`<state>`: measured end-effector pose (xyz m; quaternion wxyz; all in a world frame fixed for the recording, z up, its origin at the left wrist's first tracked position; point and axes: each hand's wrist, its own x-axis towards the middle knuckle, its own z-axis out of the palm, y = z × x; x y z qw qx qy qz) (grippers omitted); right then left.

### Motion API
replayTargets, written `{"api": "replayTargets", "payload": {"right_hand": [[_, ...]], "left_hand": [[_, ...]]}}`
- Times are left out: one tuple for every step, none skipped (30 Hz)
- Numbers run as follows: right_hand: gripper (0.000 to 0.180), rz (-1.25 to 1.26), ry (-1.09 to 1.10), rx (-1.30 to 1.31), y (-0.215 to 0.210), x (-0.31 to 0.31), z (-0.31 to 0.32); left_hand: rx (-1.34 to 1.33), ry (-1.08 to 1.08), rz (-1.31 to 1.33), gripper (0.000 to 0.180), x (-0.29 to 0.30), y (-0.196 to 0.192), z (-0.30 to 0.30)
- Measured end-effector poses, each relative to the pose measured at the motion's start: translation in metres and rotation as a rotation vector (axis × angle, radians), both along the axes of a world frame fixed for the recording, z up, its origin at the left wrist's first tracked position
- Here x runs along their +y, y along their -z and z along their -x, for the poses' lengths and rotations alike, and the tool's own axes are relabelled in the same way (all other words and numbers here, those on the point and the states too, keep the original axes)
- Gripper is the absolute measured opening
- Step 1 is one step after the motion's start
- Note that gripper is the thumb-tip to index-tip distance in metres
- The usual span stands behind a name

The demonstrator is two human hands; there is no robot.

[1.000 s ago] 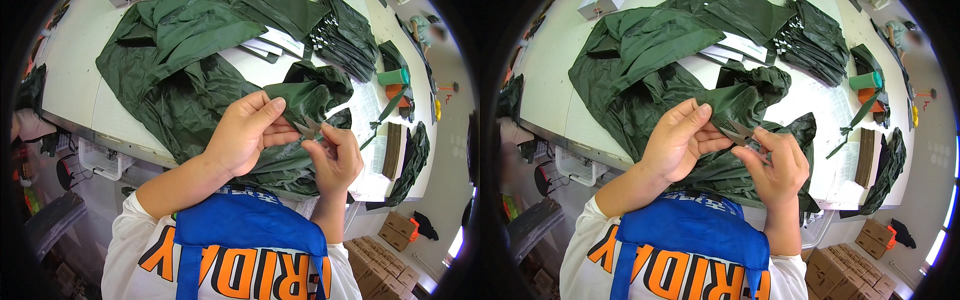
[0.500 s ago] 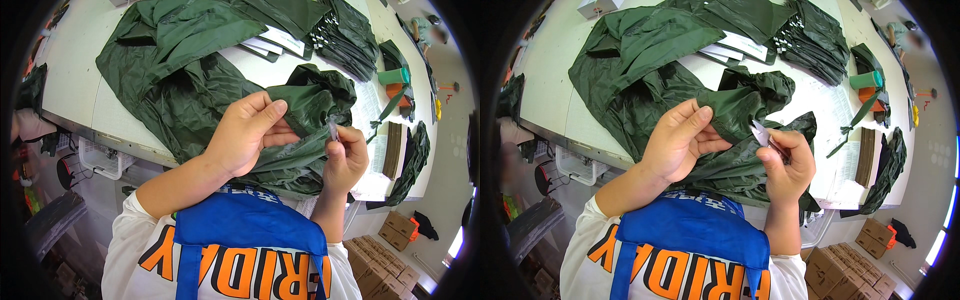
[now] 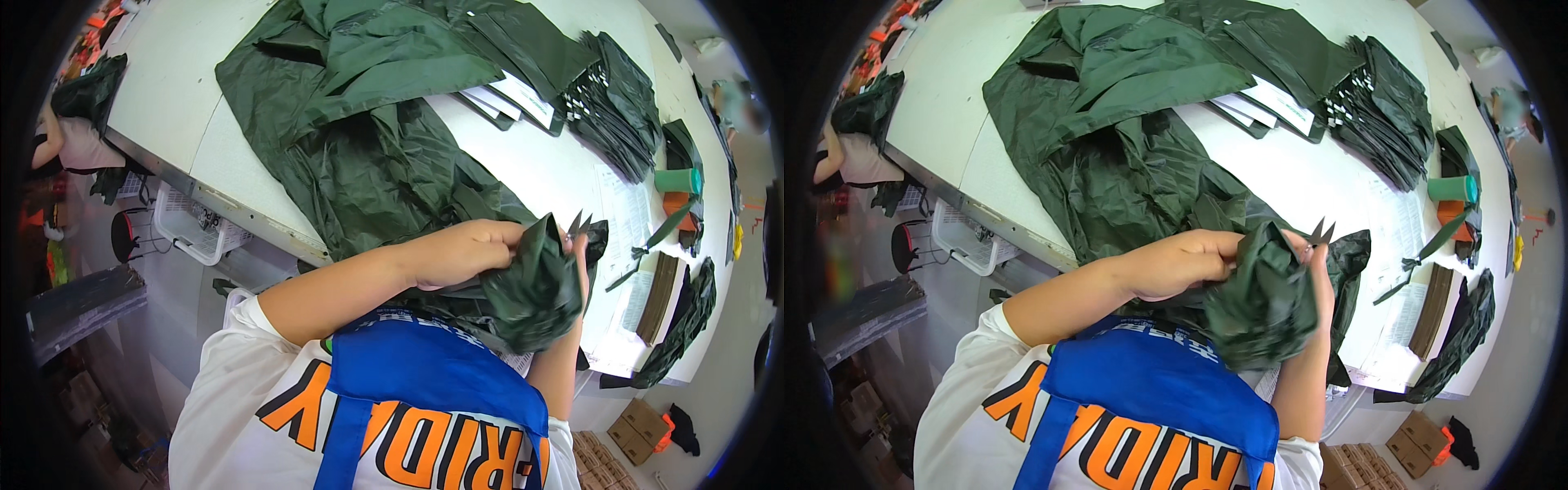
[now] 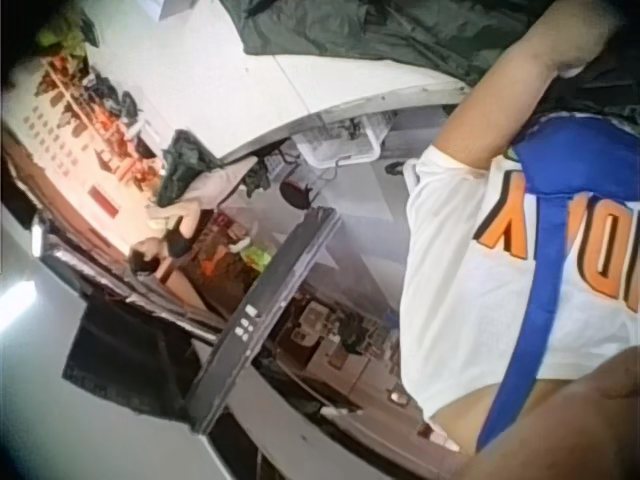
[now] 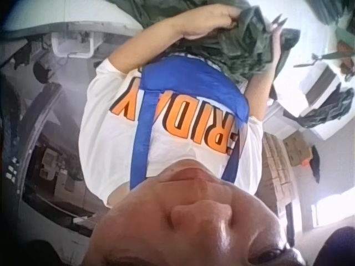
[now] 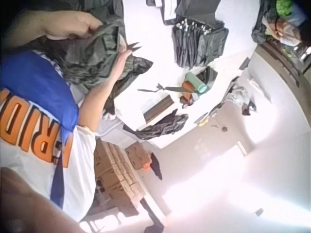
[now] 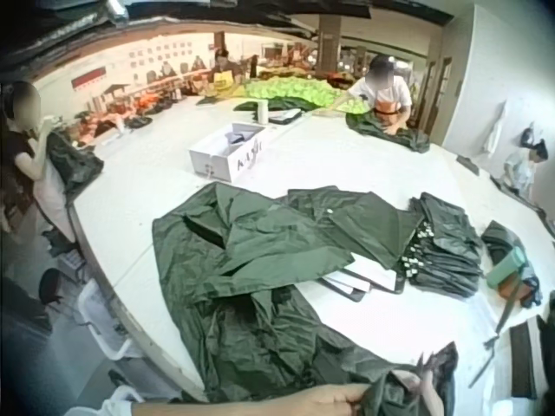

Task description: The person folds a green jacket on a table, trims loose threads with scissors, and places the folded jacket into a black plastic bag. The person then places the bagged jacket on a stack of similar items.

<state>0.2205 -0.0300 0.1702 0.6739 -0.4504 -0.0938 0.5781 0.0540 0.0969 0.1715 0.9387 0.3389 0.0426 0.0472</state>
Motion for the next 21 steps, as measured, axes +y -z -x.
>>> {"api": "replayTargets", "payload": {"right_hand": [[0.068,-0.056,-0.002,0.072,-0.004,0.001,0.011],[0.068,-0.071,-0.023,0.004,-0.015,0.001,0.015],[0.070,-0.086,-0.043,-0.064,-0.020,0.000,0.016],[0.065,-0.039,-0.135,-0.204,-0.017,-0.002,0.012],[0.062,0.009,-0.220,-0.351,-0.014,-0.005,0.005],[0.054,0.084,-0.166,-0.458,-0.009,-0.006,0.006],[0.043,0.089,-0.095,-0.602,-0.008,-0.002,0.009],[0.037,0.068,-0.008,-0.536,-0.009,0.004,0.013],[0.030,0.047,0.077,-0.470,-0.012,0.009,0.014],[0.019,0.005,0.071,-0.529,-0.018,0.013,0.010],[0.018,0.044,0.125,-0.601,-0.021,0.020,0.013],[0.018,-0.002,0.172,-0.655,-0.015,0.023,0.013],[0.019,-0.050,0.218,-0.709,-0.006,0.026,0.012],[0.020,-0.041,0.318,-0.879,-0.002,0.029,0.015],[0.023,-0.056,0.413,-0.860,-0.007,0.033,0.023],[0.025,-0.103,0.464,-0.923,-0.013,0.034,0.026],[0.027,-0.151,0.515,-0.980,-0.015,0.033,0.029],[0.031,-0.152,0.553,-1.244,-0.017,0.033,0.034],[0.035,-0.220,0.539,-1.554,-0.019,0.036,0.039],[0.035,-0.318,0.436,-1.599,-0.022,0.038,0.046],[0.034,-0.415,0.329,-1.641,-0.024,0.037,0.056]], "left_hand": [[0.029,-0.039,-0.065,0.033,0.003,-0.001,0.003],[0.052,-0.070,-0.124,0.033,0.005,-0.002,0.006],[0.074,-0.099,-0.184,0.034,0.007,-0.005,0.009],[0.180,-0.108,-0.187,0.039,0.009,-0.009,0.013],[0.140,-0.138,-0.314,0.046,0.010,-0.013,0.017],[0.099,-0.169,-0.440,0.053,0.011,-0.016,0.022],[0.056,-0.200,-0.564,0.060,0.010,-0.019,0.022],[-0.047,-0.418,-0.639,0.069,0.003,-0.023,0.019],[-0.107,-0.414,-0.919,0.066,0.004,-0.031,0.023],[-0.177,-0.439,-1.186,0.064,0.006,-0.039,0.026],[-0.294,-0.326,-1.438,0.044,0.001,-0.041,0.029],[-0.285,-0.333,-1.464,0.037,-0.006,-0.041,0.027],[-0.274,-0.340,-1.489,0.030,-0.012,-0.038,0.025],[-0.146,-0.381,-1.533,0.029,-0.009,-0.036,0.026],[-0.017,-0.422,-1.572,0.027,-0.004,-0.033,0.028],[0.044,-0.659,-1.654,0.025,0.002,-0.026,0.027],[0.175,-0.782,-1.631,0.023,0.008,-0.019,0.025],[0.294,-0.888,-1.638,0.024,0.017,-0.008,0.023],[0.441,-0.893,-1.652,0.026,0.026,-0.003,0.026],[0.386,-0.984,-1.673,0.022,0.039,0.005,0.025],[0.528,-0.955,-1.572,0.020,0.043,0.007,0.025]]}}
